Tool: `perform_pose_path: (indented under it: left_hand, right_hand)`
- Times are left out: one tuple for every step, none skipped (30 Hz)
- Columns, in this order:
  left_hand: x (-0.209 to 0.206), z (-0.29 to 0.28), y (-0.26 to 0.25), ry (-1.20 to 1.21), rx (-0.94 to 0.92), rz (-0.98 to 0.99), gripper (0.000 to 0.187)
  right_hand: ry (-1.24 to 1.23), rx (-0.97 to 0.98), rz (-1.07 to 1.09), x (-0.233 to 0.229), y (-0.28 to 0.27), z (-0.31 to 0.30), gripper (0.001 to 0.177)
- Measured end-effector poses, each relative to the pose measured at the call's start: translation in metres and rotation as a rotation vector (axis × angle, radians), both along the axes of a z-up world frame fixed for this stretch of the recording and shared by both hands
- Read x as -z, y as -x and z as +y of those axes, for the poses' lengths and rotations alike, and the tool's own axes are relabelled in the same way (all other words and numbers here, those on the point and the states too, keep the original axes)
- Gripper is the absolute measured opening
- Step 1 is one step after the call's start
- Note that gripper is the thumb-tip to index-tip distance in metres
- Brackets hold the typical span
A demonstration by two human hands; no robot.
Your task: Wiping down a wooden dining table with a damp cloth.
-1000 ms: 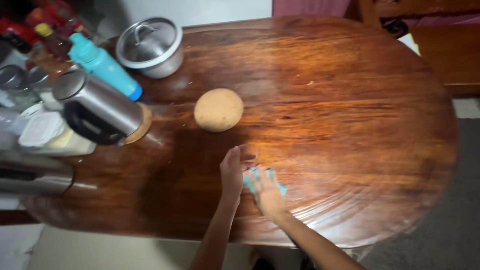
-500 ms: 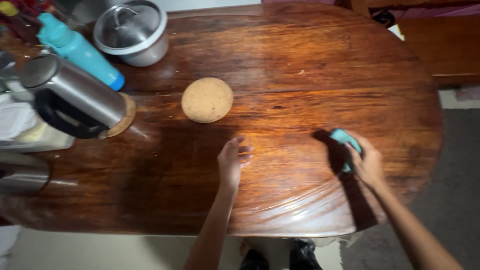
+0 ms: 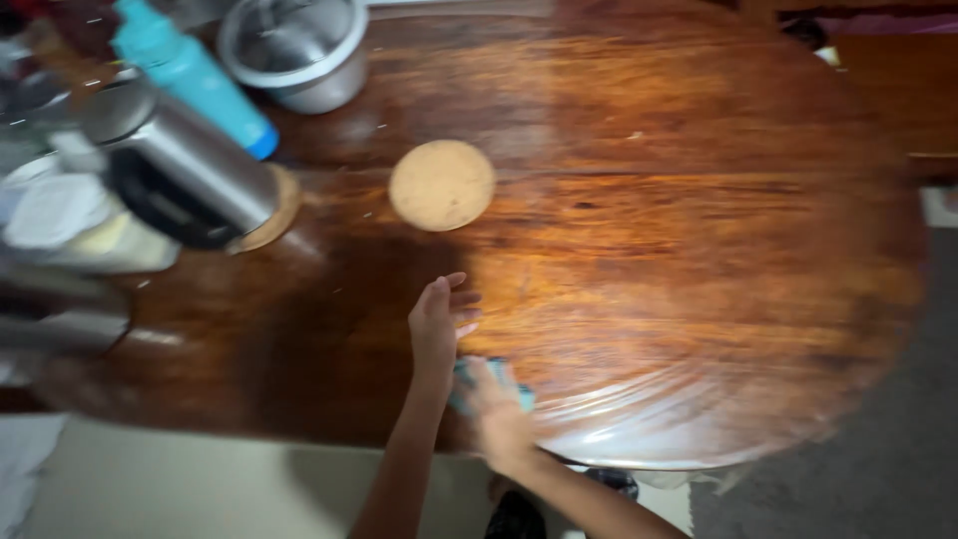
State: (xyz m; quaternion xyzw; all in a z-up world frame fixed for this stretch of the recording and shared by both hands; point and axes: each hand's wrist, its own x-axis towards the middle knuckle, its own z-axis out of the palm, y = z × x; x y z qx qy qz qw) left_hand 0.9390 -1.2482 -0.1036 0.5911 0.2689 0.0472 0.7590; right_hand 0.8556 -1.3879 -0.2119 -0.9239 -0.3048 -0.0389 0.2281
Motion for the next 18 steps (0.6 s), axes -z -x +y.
perform_pose_path:
  left_hand:
    - [0.007,0.011,0.007,0.004,-0.029,-0.002,0.055]
    - [0.001,0.021,0.015,-0.003,-0.045,0.001,0.055]
    - [-0.005,0.029,0.023,0.005,-0.063,-0.035,0.054]
    - [-0.012,0.037,0.031,0.013,-0.081,-0.071,0.053]
    - [-0.022,0.041,0.035,0.009,-0.087,-0.075,0.053]
    - [-0.032,0.044,0.040,-0.046,-0.080,-0.024,0.053]
    - [-0.042,0.046,0.043,-0.096,-0.066,0.029,0.053]
    - [-0.037,0.046,0.041,-0.094,-0.065,0.027,0.053]
    - [-0.031,0.045,0.041,-0.067,-0.063,0.009,0.053]
    - [-0.024,0.043,0.040,-0.040,-0.060,-0.008,0.053]
    - [-0.006,0.041,0.035,-0.035,-0.052,-0.009,0.053]
    - [0.013,0.038,0.031,0.020,-0.032,-0.051,0.054]
    - [0.032,0.035,0.024,0.073,-0.010,-0.096,0.055]
    - [0.020,0.030,0.024,0.077,0.000,-0.100,0.055]
    - [0.009,0.025,0.027,0.037,0.042,-0.103,0.055]
    - [-0.001,0.020,0.030,-0.003,0.085,-0.105,0.056]
    - [-0.002,0.020,0.032,-0.001,0.086,-0.101,0.056]
    - [-0.003,0.020,0.035,-0.010,0.090,-0.082,0.057]
  right_hand:
    - [-0.039,-0.005,-0.001,-0.019,0.013,0.031,0.069]
    - [-0.046,-0.021,0.002,-0.015,0.008,0.047,0.069]
    - [-0.160,-0.154,0.064,-0.011,0.004,0.060,0.050]
    - [-0.273,-0.288,0.125,-0.007,-0.001,0.074,0.032]
    - [-0.275,-0.295,0.122,-0.007,-0.012,0.071,0.032]
    - [-0.475,-0.242,0.461,-0.008,-0.023,0.067,0.029]
    - [-0.666,-0.174,0.803,-0.008,-0.035,0.061,0.028]
    - [-0.664,-0.174,0.801,-0.015,-0.048,0.034,0.028]
    - [-0.746,-0.052,0.848,-0.021,-0.059,0.004,0.032]
    - [-0.826,0.071,0.891,-0.027,-0.070,-0.027,0.038]
    - [-0.825,0.080,0.886,-0.041,-0.075,-0.068,0.038]
    - [-0.588,0.129,0.617,-0.056,-0.080,-0.110,0.037]
    - [-0.349,0.175,0.345,-0.072,-0.086,-0.151,0.037]
    - [-0.348,0.185,0.339,-0.070,-0.082,-0.179,0.037]
    - [-0.145,0.193,0.203,-0.068,-0.077,-0.208,0.041]
    - [0.059,0.199,0.067,-0.066,-0.072,-0.235,0.046]
    - [0.062,0.201,0.072,-0.057,-0.060,-0.230,0.046]
    - [0.079,0.213,-0.020,-0.048,-0.048,-0.224,0.050]
